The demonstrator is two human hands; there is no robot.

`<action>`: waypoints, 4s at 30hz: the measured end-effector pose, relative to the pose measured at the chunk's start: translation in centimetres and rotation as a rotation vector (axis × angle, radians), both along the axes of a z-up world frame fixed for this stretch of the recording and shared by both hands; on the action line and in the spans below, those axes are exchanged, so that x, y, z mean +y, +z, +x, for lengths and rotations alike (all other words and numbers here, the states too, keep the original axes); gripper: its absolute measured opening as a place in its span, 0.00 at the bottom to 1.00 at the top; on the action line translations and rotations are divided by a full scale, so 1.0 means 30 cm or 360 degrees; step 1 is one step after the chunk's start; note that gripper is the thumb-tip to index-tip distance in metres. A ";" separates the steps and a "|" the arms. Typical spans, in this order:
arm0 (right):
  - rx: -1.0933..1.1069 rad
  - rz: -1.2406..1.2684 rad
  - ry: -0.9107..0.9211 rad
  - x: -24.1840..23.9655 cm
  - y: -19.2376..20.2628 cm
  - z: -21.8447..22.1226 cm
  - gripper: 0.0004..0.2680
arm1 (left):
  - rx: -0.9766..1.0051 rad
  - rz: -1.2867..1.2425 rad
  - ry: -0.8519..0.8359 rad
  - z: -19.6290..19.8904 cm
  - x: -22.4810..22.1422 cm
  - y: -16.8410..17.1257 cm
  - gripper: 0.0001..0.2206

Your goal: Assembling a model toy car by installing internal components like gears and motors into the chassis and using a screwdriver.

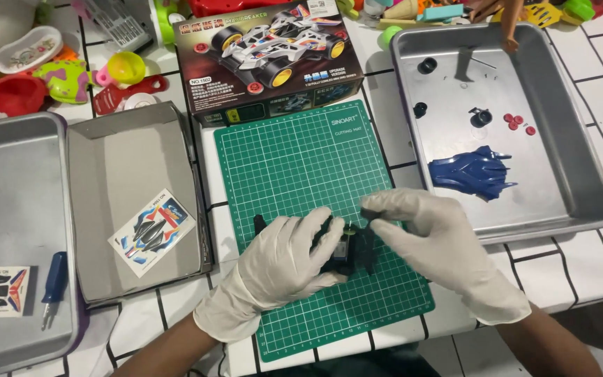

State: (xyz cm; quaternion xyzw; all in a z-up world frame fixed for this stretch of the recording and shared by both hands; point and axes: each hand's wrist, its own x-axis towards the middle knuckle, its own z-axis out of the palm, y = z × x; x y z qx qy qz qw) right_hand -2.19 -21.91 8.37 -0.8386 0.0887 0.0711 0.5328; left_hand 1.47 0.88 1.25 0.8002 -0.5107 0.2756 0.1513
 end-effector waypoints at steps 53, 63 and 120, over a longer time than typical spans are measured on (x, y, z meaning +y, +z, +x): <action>-0.0498 -0.0201 0.0255 0.012 -0.193 0.019 0.11 | 0.0001 -0.0043 0.0100 0.003 0.011 -0.017 0.37; -0.0320 -0.0165 0.0302 0.002 -0.171 0.023 0.09 | -0.0049 0.0040 0.0106 0.007 0.015 -0.009 0.44; -0.0817 -0.0611 0.1102 -0.002 -0.208 0.010 0.37 | 0.0151 0.0308 0.0323 -0.021 0.032 -0.005 0.44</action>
